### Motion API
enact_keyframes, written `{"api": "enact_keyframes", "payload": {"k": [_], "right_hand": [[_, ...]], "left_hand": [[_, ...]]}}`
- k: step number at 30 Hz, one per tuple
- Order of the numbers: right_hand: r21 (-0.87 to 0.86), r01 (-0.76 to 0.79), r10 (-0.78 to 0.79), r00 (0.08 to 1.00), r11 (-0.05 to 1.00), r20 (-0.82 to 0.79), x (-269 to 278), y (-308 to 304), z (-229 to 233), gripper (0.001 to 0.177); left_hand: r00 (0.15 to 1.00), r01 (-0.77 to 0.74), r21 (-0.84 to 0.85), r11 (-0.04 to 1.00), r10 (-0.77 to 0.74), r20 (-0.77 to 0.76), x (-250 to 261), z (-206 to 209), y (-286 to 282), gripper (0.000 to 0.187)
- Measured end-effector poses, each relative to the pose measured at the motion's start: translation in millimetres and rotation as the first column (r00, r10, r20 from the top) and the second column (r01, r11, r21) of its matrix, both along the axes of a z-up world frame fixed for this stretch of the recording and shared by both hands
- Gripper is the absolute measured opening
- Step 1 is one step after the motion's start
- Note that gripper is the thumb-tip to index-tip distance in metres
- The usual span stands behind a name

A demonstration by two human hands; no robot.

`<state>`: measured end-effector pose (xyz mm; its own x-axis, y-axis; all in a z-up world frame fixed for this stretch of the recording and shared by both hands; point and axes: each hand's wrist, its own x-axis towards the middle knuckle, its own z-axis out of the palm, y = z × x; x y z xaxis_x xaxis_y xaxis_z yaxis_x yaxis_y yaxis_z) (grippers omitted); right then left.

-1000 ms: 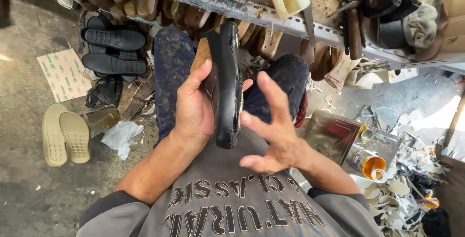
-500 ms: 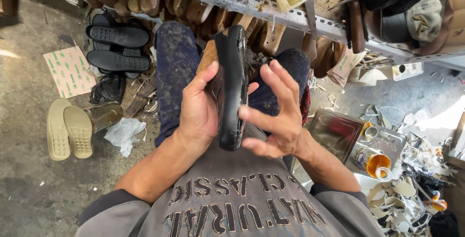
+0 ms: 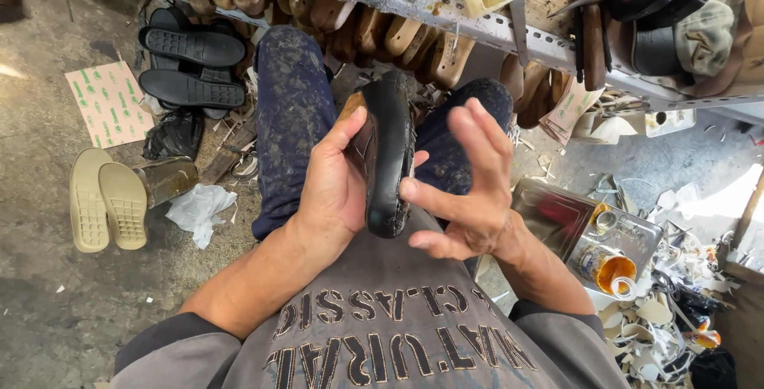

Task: Applying adhesive to the edges of shoe soles using a manual applicator in a workshop environment.

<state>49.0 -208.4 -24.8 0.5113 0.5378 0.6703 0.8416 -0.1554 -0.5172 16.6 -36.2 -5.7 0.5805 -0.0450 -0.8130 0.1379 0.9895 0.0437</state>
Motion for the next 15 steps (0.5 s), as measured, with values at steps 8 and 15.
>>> {"api": "enact_keyframes", "payload": {"k": [8,15], "right_hand": [[-0.095,0.000,0.019,0.979,0.995,0.202,-0.1,-24.3,-20.3,0.031],[-0.061,-0.080,0.087,0.987,0.995,0.133,10.6,-7.1,-5.9,0.040]], "left_hand": [[0.994,0.022,0.003,1.000,-0.021,-0.106,-0.6,0.2,1.2,0.021],[0.983,0.049,0.007,0.999,-0.047,-0.176,-7.1,5.8,-4.8,0.020]]}}
